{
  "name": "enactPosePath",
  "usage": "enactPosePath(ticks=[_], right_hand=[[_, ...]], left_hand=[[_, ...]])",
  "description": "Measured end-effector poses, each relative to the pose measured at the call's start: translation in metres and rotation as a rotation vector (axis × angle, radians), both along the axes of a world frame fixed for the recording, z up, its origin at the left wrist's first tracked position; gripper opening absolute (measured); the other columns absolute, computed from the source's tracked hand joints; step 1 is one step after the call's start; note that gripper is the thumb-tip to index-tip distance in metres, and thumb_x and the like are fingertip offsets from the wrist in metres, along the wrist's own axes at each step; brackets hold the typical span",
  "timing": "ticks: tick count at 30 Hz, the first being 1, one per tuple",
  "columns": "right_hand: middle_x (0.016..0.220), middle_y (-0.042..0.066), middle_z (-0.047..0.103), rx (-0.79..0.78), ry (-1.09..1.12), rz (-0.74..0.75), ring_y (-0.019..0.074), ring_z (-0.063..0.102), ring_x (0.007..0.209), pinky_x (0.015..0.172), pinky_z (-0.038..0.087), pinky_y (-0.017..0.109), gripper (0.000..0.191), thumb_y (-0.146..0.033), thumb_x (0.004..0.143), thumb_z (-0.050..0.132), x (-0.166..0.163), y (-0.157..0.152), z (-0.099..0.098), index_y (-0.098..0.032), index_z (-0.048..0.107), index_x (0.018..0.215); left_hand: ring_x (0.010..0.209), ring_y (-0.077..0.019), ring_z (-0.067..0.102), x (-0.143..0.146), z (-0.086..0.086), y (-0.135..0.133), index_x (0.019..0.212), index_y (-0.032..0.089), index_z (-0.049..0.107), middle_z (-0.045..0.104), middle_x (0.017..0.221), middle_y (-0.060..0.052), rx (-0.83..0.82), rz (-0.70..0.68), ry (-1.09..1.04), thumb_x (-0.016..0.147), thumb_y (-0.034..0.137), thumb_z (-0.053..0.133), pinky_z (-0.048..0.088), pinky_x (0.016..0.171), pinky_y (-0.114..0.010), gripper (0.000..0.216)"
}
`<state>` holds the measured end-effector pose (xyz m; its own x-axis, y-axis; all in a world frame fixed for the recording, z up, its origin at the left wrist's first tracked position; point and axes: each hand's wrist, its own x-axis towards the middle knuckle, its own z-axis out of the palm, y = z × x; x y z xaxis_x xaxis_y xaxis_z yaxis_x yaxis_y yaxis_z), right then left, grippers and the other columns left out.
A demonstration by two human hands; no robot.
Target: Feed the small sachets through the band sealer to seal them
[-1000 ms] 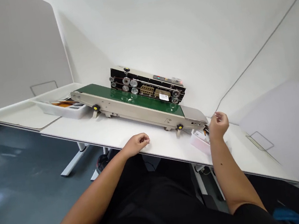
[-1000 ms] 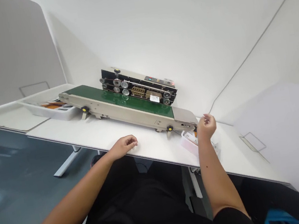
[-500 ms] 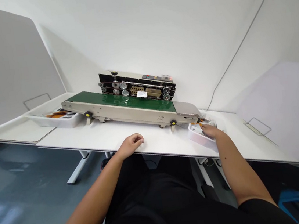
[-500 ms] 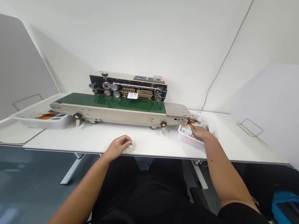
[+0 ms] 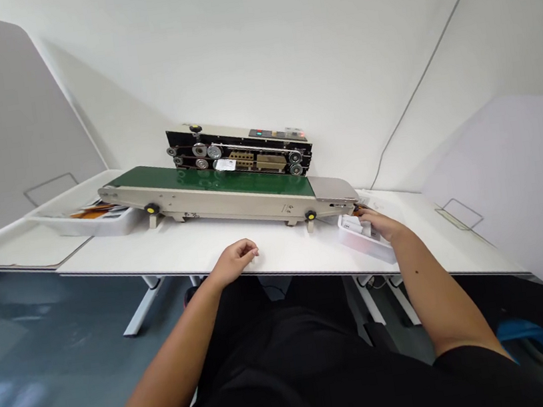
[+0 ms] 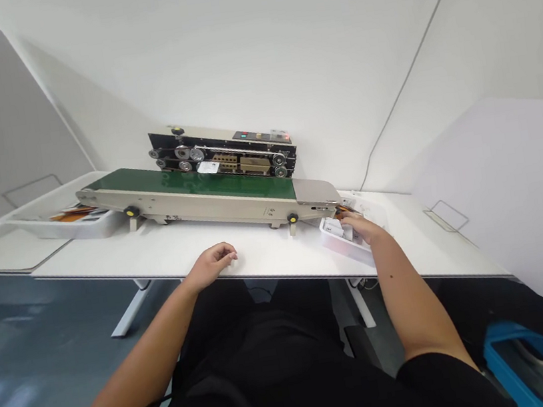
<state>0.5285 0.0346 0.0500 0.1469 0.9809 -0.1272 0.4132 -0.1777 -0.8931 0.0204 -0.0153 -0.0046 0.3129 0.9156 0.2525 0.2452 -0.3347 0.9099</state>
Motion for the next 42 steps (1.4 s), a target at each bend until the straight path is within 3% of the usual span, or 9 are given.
enactPosePath(ticks=[4,7,13,19,25,33,42], right_hand=[[0.133,0.004,0.070,-0.023,0.041,0.084,0.0285,0.060,0.129,0.111,0.047,0.043,0.051,-0.048,0.075,0.075,0.005,-0.001,0.000,-0.028,0.070,0.121],[0.140,0.005,0.066,-0.026,0.032,0.163,0.0296,0.056,0.135,0.114,0.044,0.043,0.056,-0.047,0.074,0.078,0.005,-0.004,-0.001,-0.028,0.068,0.126],[0.128,0.007,0.072,-0.015,-0.149,0.112,0.0298,0.064,0.121,0.108,0.049,0.041,0.061,-0.029,0.070,0.071,-0.004,-0.005,-0.003,-0.022,0.065,0.131],[0.132,0.011,0.070,0.024,-0.275,0.221,0.0307,0.064,0.122,0.108,0.048,0.043,0.077,-0.039,0.068,0.086,-0.001,-0.001,-0.007,-0.020,0.059,0.138],[0.116,0.011,0.076,0.034,-0.203,0.117,0.0274,0.072,0.104,0.093,0.057,0.037,0.061,-0.028,0.068,0.085,0.000,0.000,-0.006,-0.018,0.066,0.124],[0.095,0.007,0.079,0.183,0.223,-0.180,0.0268,0.077,0.080,0.074,0.065,0.043,0.069,-0.017,0.057,0.089,0.007,0.001,-0.008,-0.018,0.066,0.123],[0.121,0.012,0.075,0.607,0.350,-0.512,0.0300,0.076,0.103,0.082,0.066,0.043,0.074,-0.025,0.056,0.085,0.019,0.012,-0.006,-0.019,0.061,0.126]], left_hand=[[0.070,-0.0152,0.059,0.000,-0.001,0.000,0.090,0.019,0.068,0.066,0.079,0.000,0.006,0.000,0.002,0.089,0.042,0.066,0.044,0.066,-0.026,0.023],[0.070,-0.0149,0.059,0.000,-0.002,0.001,0.091,0.019,0.068,0.065,0.079,0.001,0.005,-0.005,0.004,0.089,0.043,0.066,0.044,0.066,-0.025,0.024],[0.068,-0.0152,0.057,0.000,-0.002,0.001,0.090,0.019,0.067,0.065,0.078,0.001,0.002,-0.005,0.017,0.089,0.045,0.066,0.043,0.064,-0.025,0.026],[0.069,-0.0157,0.058,0.000,-0.002,0.001,0.090,0.019,0.068,0.066,0.078,0.000,0.010,0.004,0.035,0.089,0.046,0.065,0.044,0.064,-0.026,0.026],[0.070,-0.0158,0.059,-0.001,-0.002,0.000,0.091,0.019,0.069,0.068,0.079,0.000,0.023,-0.006,0.044,0.090,0.044,0.064,0.046,0.066,-0.026,0.025],[0.069,-0.0157,0.057,0.000,0.001,-0.003,0.090,0.019,0.068,0.067,0.079,0.000,0.027,-0.011,0.034,0.090,0.044,0.064,0.044,0.065,-0.026,0.025],[0.069,-0.0166,0.059,-0.001,-0.007,0.000,0.090,0.020,0.069,0.068,0.079,-0.001,0.025,-0.014,0.002,0.089,0.043,0.064,0.046,0.064,-0.027,0.024]])
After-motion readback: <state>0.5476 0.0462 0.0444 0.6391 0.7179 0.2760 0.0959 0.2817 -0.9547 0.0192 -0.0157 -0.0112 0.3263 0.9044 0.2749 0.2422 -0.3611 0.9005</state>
